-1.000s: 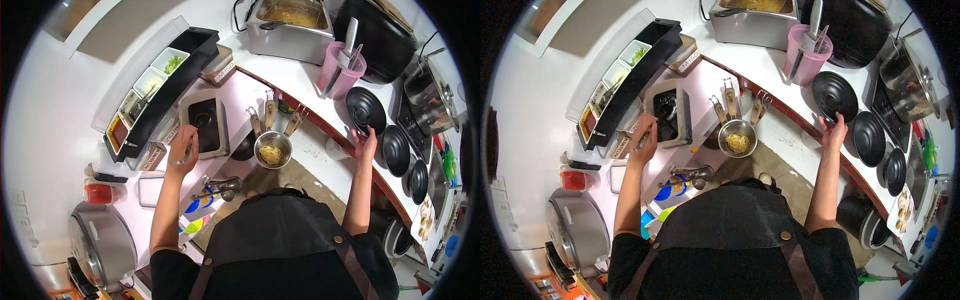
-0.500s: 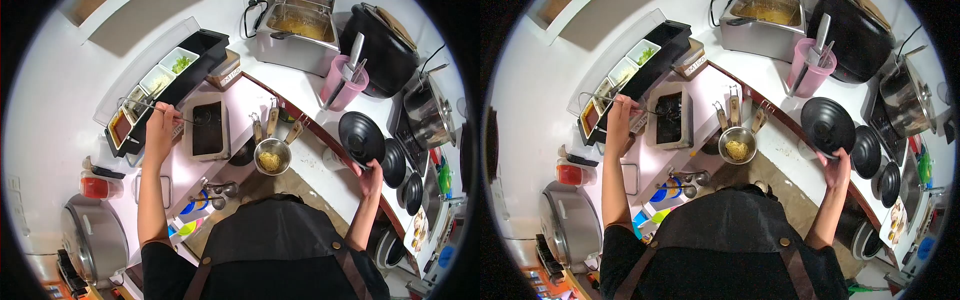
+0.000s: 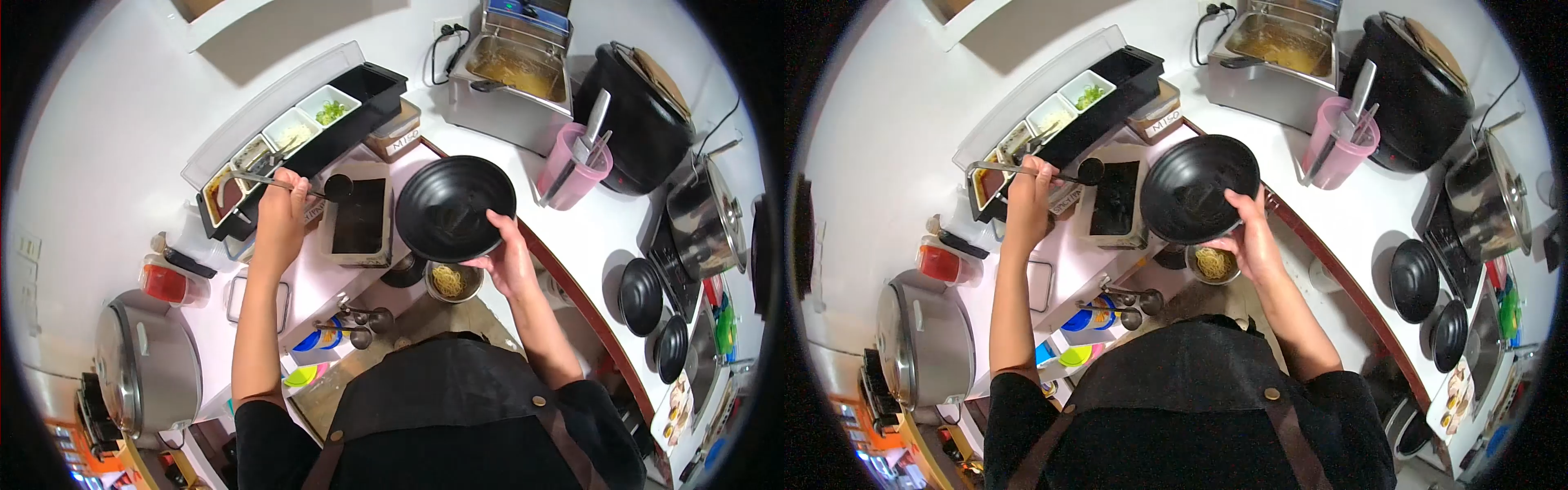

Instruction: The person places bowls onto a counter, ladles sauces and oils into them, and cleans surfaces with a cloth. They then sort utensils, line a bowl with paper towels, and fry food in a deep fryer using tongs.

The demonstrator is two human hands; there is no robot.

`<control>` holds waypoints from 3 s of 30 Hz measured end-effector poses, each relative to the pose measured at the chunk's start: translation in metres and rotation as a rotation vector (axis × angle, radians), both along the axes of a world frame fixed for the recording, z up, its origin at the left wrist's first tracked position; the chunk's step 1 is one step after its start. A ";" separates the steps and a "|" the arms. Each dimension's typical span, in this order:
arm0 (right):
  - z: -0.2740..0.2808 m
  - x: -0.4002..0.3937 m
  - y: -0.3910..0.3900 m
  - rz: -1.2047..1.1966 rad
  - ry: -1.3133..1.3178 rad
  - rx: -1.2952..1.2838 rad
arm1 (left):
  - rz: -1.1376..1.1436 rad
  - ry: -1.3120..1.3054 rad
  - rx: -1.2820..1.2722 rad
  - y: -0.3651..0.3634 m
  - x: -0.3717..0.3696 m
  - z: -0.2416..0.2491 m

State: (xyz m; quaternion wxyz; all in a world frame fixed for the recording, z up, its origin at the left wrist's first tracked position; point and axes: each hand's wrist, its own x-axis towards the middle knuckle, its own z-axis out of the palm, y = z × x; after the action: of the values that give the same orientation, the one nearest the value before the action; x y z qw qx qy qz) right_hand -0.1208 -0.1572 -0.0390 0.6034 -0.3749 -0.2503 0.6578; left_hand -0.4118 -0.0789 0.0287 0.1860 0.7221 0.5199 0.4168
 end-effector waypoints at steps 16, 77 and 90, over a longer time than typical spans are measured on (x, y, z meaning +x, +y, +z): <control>-0.011 -0.028 0.035 0.083 0.018 -0.012 | 0.052 -0.169 0.011 -0.012 0.008 -0.009; -0.105 0.166 -0.089 -0.983 -0.009 -0.132 | 0.559 0.633 0.125 -0.119 -0.025 -0.151; -0.128 0.195 -0.071 -0.975 0.036 -0.134 | 0.637 0.717 0.073 -0.191 -0.130 -0.190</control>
State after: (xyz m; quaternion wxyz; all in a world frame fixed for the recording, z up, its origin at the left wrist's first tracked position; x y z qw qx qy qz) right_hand 0.0741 -0.2285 -0.1672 0.8197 -0.4750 0.0077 0.3201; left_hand -0.5421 -0.2704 -0.1613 -0.1672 0.6311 0.7317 0.1959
